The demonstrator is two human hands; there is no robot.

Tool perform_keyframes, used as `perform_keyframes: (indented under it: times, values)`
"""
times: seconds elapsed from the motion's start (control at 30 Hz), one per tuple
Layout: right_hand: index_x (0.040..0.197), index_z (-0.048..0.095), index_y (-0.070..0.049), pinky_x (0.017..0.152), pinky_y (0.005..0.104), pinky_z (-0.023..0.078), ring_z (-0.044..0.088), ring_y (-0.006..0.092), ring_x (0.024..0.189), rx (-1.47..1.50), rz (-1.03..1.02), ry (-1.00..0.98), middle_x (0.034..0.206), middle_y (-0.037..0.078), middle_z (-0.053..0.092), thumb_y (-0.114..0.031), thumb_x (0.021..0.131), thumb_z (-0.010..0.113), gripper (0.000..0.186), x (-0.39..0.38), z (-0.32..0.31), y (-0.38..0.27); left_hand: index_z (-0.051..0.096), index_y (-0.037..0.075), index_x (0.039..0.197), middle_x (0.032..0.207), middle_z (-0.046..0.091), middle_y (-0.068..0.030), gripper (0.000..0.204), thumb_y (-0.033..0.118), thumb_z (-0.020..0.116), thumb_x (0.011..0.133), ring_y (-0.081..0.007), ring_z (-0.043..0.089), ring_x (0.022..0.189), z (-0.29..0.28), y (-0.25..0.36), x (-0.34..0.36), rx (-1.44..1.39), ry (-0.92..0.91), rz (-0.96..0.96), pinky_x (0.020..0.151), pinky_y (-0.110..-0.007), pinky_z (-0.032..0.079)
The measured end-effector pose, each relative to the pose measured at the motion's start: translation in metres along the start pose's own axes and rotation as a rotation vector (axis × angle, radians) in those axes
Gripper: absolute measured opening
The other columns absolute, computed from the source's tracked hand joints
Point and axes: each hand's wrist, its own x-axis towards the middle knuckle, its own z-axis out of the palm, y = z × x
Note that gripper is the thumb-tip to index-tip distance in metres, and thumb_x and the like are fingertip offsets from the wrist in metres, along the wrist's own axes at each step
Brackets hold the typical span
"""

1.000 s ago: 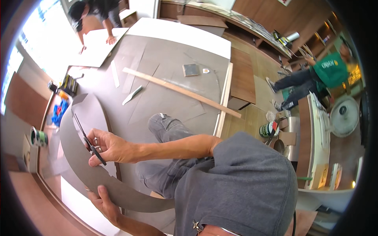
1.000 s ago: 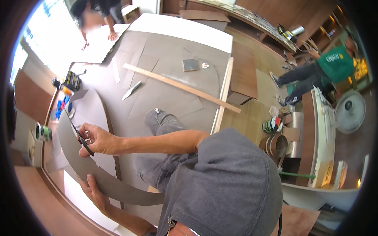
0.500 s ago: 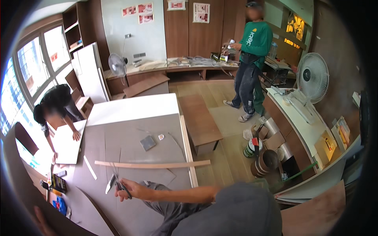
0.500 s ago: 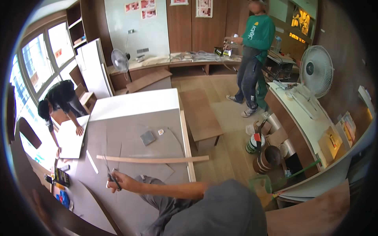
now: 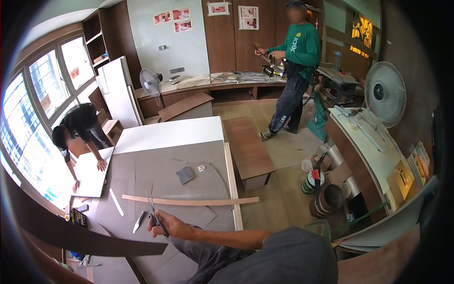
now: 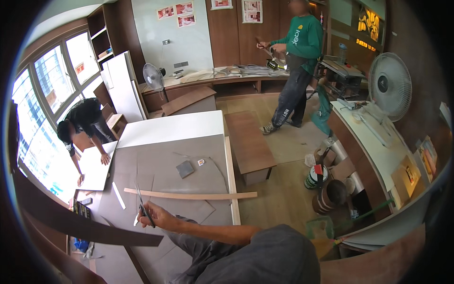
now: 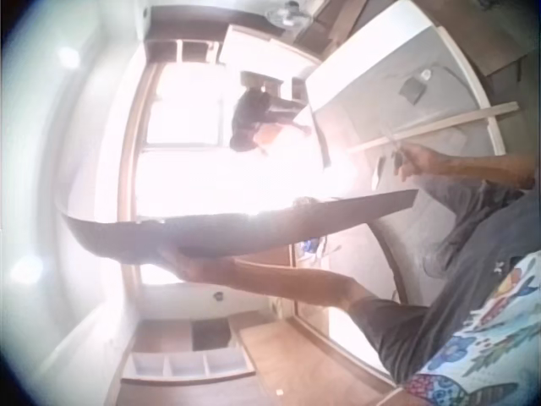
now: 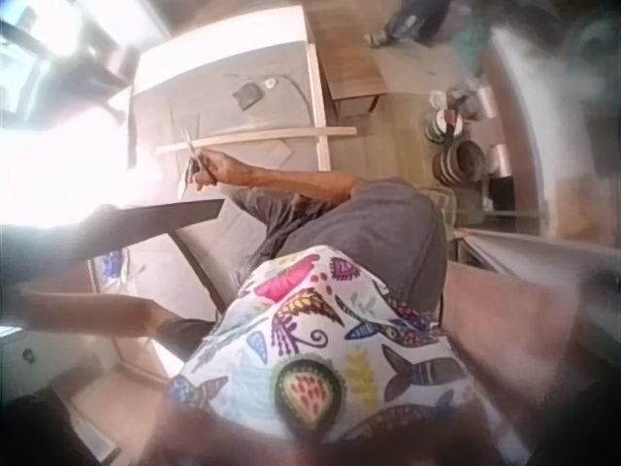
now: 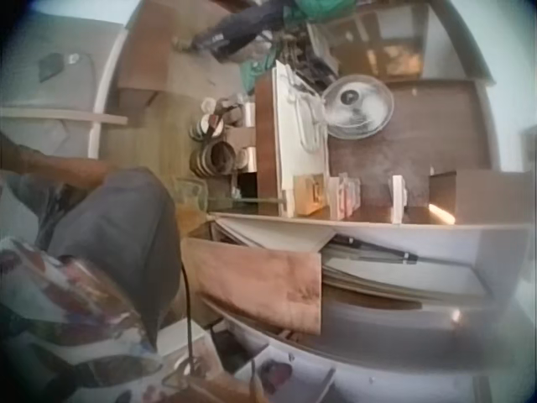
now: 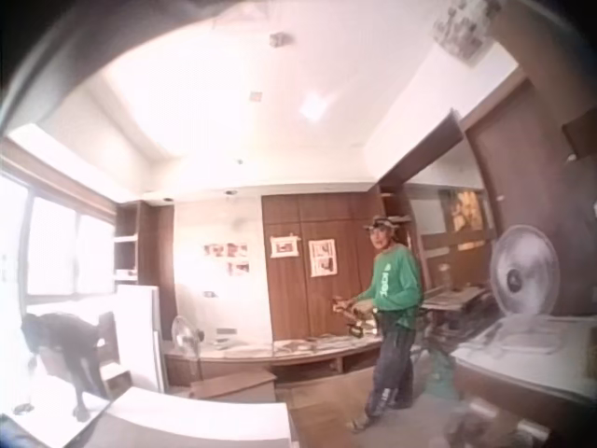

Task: The person uses scissors to cut a long strip of brown material, likely laminate or veneer, into smaller pieces. They then use a utility knife to score and trim the edges of the material on a workbench. The person handles the material and tools with both hands, occasionally adjusting their position to reach different sections of the strip.

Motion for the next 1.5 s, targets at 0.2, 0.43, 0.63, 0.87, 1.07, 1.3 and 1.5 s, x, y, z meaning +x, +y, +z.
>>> perform_keyframes:
  times: [0.2, 0.43, 0.63, 0.87, 1.07, 1.3, 1.5]
  values:
    - [0.11, 0.047, -0.005, 0.08, 0.0262, 0.049, 0.058, 0.0107, 0.087, -0.016, -0.139, 0.037, 0.1, 0.006, 0.057, -0.024, 0.091, 0.069, 0.035, 0.004, 0.007, -0.004, 0.041, -0.008, 0.138, 0.135, 0.049, -0.0235, 0.055, 0.028, 0.052, 0.098, -0.0301, 0.055, 0.114, 0.001, -0.005, -0.007, -0.019, 0.05, -0.022, 0.097, -0.039, 0.046]
    - [0.113, 0.045, -0.005, 0.085, 0.0302, 0.047, 0.058, 0.0139, 0.09, -0.071, -0.097, 0.006, 0.106, 0.007, 0.056, -0.014, 0.093, 0.063, 0.028, 0.004, 0.009, -0.011, 0.041, -0.007, 0.138, 0.137, 0.047, -0.0228, 0.054, 0.029, 0.05, 0.099, -0.0303, 0.054, 0.117, 0.005, -0.012, -0.02, -0.08, 0.112, -0.058, 0.1, -0.04, 0.044]
    - [0.11, 0.045, -0.005, 0.085, 0.0318, 0.046, 0.059, 0.0138, 0.09, -0.229, -0.098, -0.067, 0.105, 0.007, 0.057, -0.022, 0.09, 0.069, 0.036, -0.02, 0.016, -0.022, 0.042, -0.007, 0.138, 0.14, 0.045, -0.0222, 0.053, 0.03, 0.048, 0.1, -0.0305, 0.053, 0.119, 0.02, -0.023, -0.04, -0.179, 0.182, -0.103, 0.103, -0.041, 0.043]
    - [0.11, 0.047, -0.006, 0.085, 0.0327, 0.047, 0.062, 0.0168, 0.09, -0.44, -0.003, -0.287, 0.106, 0.007, 0.061, -0.028, 0.082, 0.077, 0.047, -0.035, 0.029, -0.034, 0.043, -0.006, 0.137, 0.142, 0.043, -0.0214, 0.052, 0.03, 0.046, 0.1, -0.0307, 0.052, 0.122, 0.01, -0.024, -0.086, -0.47, 0.406, -0.169, 0.106, -0.042, 0.041]
    - [0.115, 0.052, -0.003, 0.083, 0.0339, 0.051, 0.065, 0.023, 0.092, -0.776, -0.199, -0.367, 0.106, 0.011, 0.066, -0.017, 0.066, 0.087, 0.062, -0.029, 0.007, -0.054, 0.049, -0.007, 0.132, 0.13, 0.056, -0.0183, 0.052, 0.034, 0.042, 0.102, -0.0284, 0.056, 0.117, 0.058, -0.129, -0.205, -0.806, 0.436, -0.174, 0.103, -0.044, 0.044]
    - [0.105, 0.056, -0.004, 0.073, 0.0314, 0.045, 0.061, 0.0206, 0.083, -1.037, -0.31, -0.353, 0.094, 0.01, 0.067, -0.024, 0.062, 0.088, 0.057, 0.001, 0.012, -0.097, 0.056, 0.0, 0.115, 0.111, 0.056, -0.0047, 0.019, 0.01, 0.053, 0.099, -0.0118, 0.053, 0.098, 0.067, -0.045, -0.252, -0.733, 0.491, -0.307, 0.088, -0.025, 0.042]
    - [0.101, 0.06, -0.006, 0.074, 0.034, 0.046, 0.062, 0.0202, 0.08, -1.217, -0.28, -0.454, 0.089, 0.007, 0.067, -0.03, 0.064, 0.086, 0.052, 0.05, 0.033, -0.121, 0.045, 0.005, 0.131, 0.119, 0.058, -0.0062, 0.033, 0.01, 0.05, 0.099, -0.0117, 0.056, 0.103, 0.063, -0.033, -0.278, -0.814, 0.431, -0.316, 0.09, -0.028, 0.047]
